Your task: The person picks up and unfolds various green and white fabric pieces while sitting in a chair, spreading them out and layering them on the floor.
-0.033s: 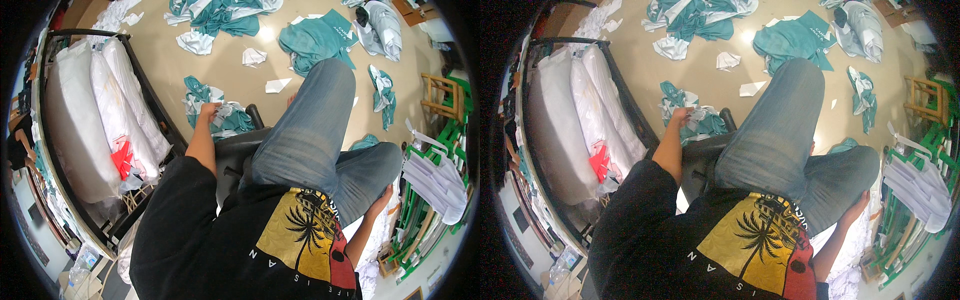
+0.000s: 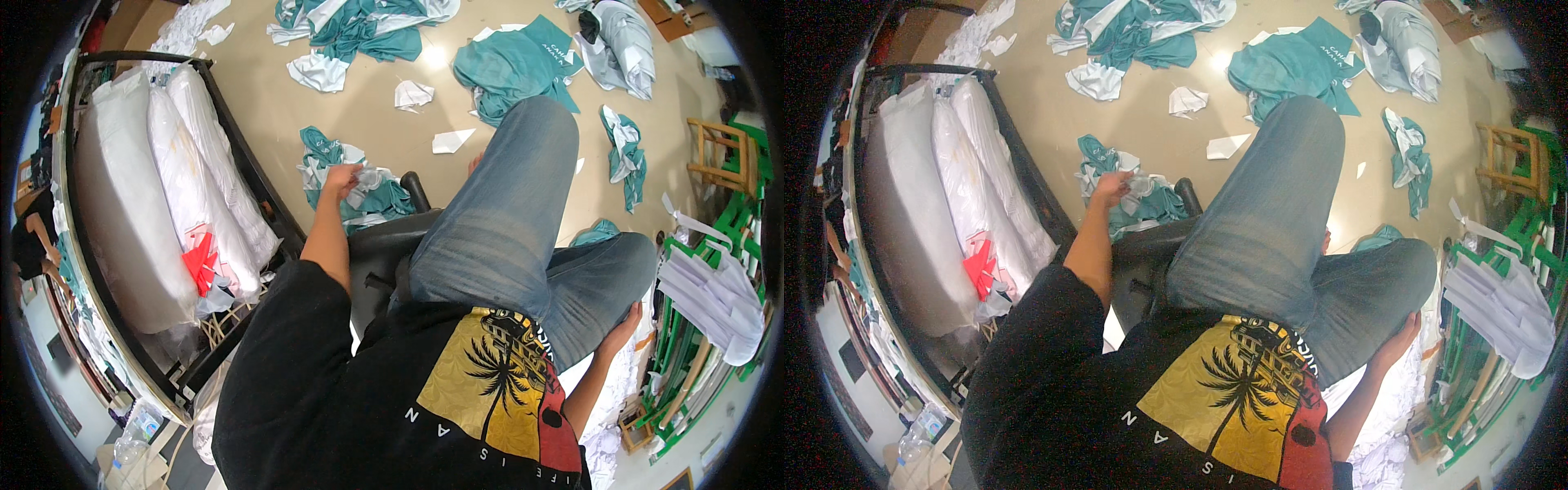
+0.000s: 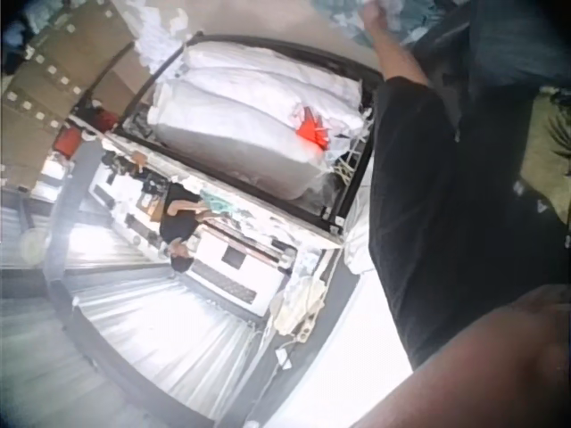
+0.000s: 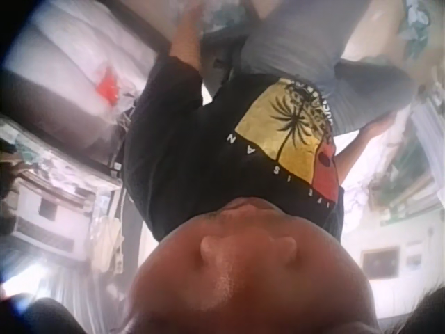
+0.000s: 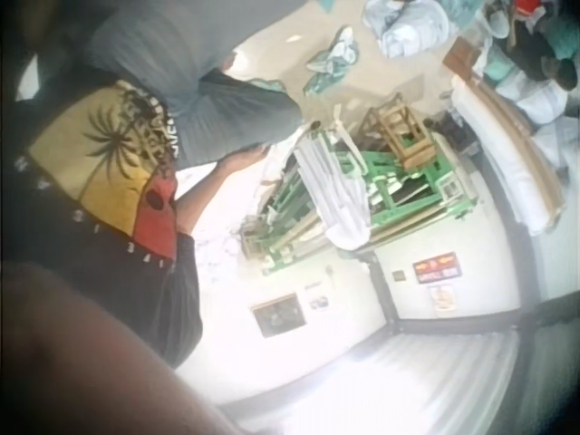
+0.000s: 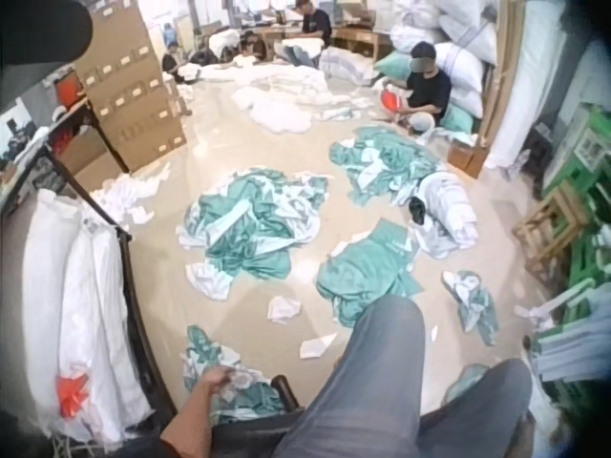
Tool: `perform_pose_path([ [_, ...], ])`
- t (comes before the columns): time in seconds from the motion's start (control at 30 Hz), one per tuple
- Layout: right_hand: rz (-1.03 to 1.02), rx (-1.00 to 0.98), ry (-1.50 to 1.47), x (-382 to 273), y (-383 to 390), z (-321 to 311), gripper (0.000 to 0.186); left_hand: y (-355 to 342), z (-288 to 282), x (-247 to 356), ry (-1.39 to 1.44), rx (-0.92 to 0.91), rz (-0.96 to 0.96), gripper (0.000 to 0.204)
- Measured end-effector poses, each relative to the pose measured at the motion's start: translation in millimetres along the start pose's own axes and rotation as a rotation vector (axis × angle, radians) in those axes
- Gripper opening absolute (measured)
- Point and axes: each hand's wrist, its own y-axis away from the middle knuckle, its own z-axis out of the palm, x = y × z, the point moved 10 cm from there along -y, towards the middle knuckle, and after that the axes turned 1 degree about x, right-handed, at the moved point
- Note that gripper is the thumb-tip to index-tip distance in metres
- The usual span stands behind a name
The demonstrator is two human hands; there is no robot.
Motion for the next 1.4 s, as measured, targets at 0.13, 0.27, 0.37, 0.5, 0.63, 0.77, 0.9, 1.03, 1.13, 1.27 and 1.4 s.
perform_pose_path([
  [0.13, 0.005, 0.065, 0.021, 9, 9, -16, 0.067, 110, 107, 118, 0.170, -0.355, 0.140, 0.012],
  [0.27, -0.128, 0.122, 0.050, -9, 5, -9, 0.062, 217, 193, 216, 0.146, -0.599, 0.400, 0.014],
  [0.37, -0.334, 0.044, -0.014, -86, 25, 10, 0.062, 320, 276, 262, -0.019, -0.729, 0.570, 0.013],
  [0.5, -0.415, -0.381, -0.498, -186, 69, 63, 0.076, 472, 393, 250, -0.168, -1.053, 0.740, 0.012],
  [0.63, -0.844, -0.694, -0.134, -217, 125, 80, 0.059, 623, 454, 204, -0.230, -1.462, 1.030, 0.017],
  [0.77, -0.342, -0.431, -0.497, -131, 94, 39, 0.052, 659, 471, 194, -0.324, -1.376, 1.329, 0.045],
  [0.9, -0.255, -0.224, -0.926, -106, 38, -31, 0.051, 589, 456, 185, -0.845, -1.004, 1.415, 0.073],
  [1.03, -0.216, 0.005, -1.335, -69, 5, -115, 0.060, 512, 406, 175, -1.296, -0.478, 1.567, 0.064],
  [1.13, -0.217, 0.309, -1.282, -50, 6, -175, 0.064, 486, 374, 181, -1.122, -0.392, 1.457, 0.047],
  [1.27, -0.371, 0.534, -1.107, -30, 16, -225, 0.062, 477, 352, 209, -0.935, -0.456, 1.278, 0.040],
  [1.4, -0.353, 0.758, -1.065, 12, 29, -289, 0.054, 499, 298, 268, -0.696, -0.855, 1.130, 0.024],
])
